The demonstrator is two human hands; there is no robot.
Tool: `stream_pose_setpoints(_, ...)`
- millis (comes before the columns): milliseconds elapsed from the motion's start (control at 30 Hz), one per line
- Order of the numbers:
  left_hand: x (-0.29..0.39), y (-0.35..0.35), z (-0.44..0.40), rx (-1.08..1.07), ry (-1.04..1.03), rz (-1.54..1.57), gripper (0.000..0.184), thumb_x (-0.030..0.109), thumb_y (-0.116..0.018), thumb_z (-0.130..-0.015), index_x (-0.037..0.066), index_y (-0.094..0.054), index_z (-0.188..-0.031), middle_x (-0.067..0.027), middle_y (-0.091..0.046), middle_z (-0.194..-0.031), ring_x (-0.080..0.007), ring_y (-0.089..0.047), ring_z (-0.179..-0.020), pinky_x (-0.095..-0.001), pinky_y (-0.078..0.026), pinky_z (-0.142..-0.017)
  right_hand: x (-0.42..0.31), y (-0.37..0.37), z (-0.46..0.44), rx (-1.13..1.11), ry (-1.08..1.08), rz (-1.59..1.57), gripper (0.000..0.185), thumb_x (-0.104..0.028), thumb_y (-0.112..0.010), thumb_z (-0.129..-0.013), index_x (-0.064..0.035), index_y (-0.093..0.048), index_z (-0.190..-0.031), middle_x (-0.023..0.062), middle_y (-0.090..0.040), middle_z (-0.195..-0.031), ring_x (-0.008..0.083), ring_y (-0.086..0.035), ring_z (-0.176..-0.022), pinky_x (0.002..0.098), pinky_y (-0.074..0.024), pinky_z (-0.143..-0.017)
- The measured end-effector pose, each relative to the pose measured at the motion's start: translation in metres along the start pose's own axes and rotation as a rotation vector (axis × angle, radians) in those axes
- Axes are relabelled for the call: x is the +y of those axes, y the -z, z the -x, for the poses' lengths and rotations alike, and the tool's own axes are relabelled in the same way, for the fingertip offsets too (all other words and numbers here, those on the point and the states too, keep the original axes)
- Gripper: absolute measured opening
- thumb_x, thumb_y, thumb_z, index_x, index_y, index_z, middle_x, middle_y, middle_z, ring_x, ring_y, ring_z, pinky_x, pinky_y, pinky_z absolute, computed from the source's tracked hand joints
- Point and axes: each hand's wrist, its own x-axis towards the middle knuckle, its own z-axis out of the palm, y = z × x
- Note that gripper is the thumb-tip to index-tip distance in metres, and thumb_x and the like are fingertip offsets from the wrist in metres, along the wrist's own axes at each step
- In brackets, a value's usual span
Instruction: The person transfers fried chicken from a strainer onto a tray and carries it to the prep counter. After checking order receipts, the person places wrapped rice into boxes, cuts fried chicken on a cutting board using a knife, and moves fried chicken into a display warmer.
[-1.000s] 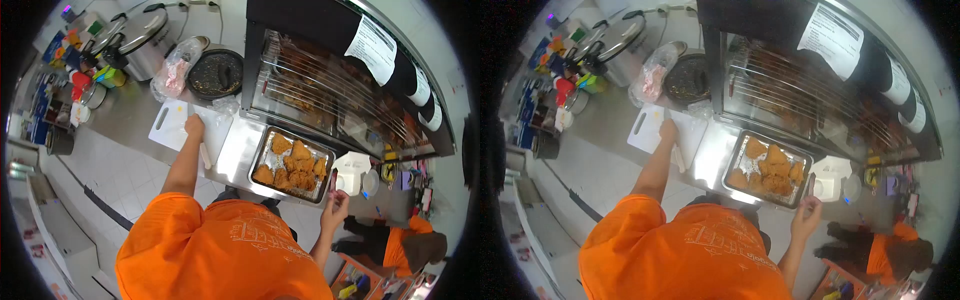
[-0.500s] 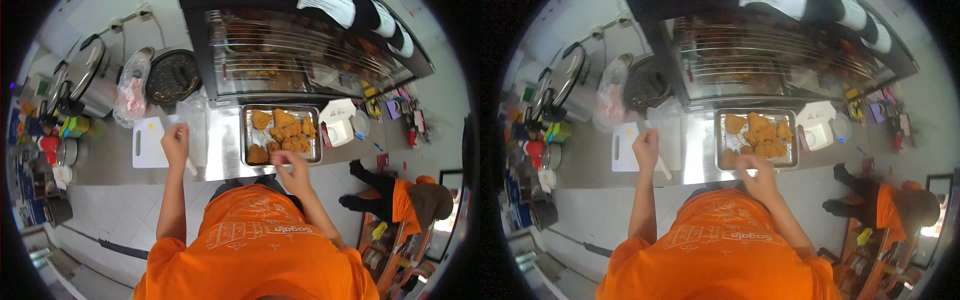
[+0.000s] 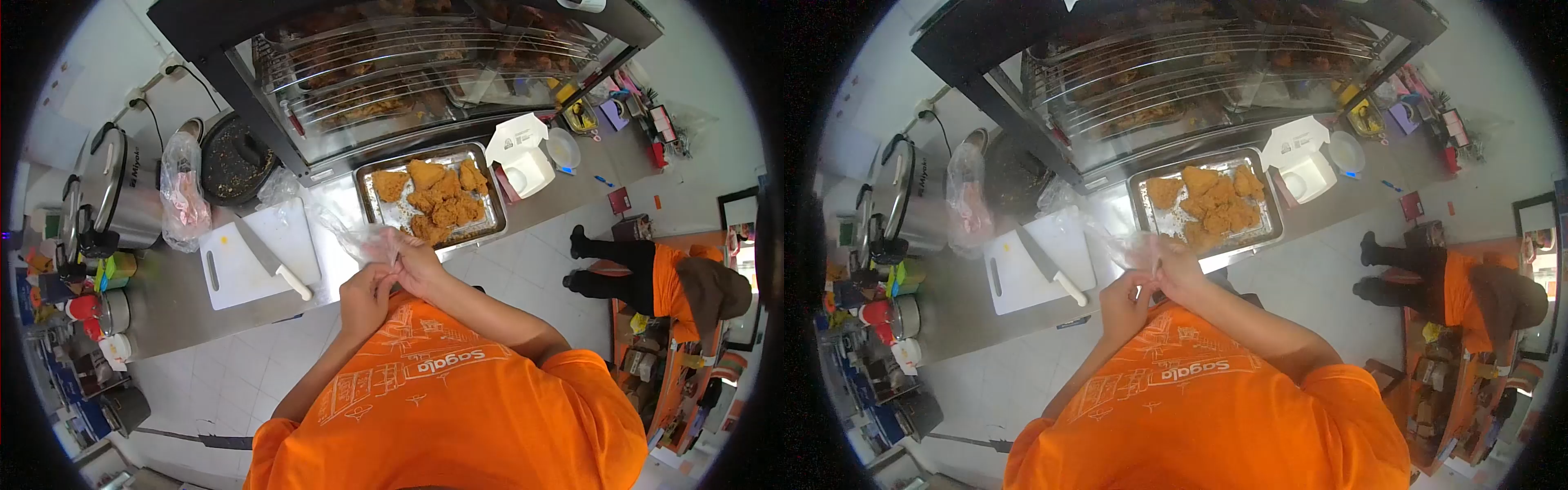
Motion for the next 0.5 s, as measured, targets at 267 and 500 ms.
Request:
stream_pose_setpoints(267,0.02,-0.008,-0.011,-0.157,0.137,0.204,0.005,0.003,-0.068,-0.094,-0.002,-0.067,-0.093,-0.0066,-0.068,-0.076,-0.0083,-0.052,-0.062,-0.0265,-0.042,-0.055,-0.024,-0.007,0.006,-0.369,-0.101,-0.181,0.051,-0.043,-0.044,-0.109,-0.0014,-0.053,-0.136,0.0204,-0.049,-0.15,0.0295,-0.061,-0.122,0.0416,-0.0528,-0.099)
stream_pose_setpoints(500,0.019,-0.015,-0.011,-0.172,0.104,0.147,0.006,0.003,-0.068,-0.094,-0.002,-0.067,-0.091,-0.0034,-0.063,-0.072,-0.0073,-0.05,-0.063,-0.0261,-0.041,-0.056,-0.015,0.013,-0.007,-0.254,0.0,0.106,0.059,-0.05,-0.043,-0.106,-0.0048,-0.049,-0.144,0.0156,-0.054,-0.146,0.0285,-0.055,-0.133,0.0394,-0.046,-0.108)
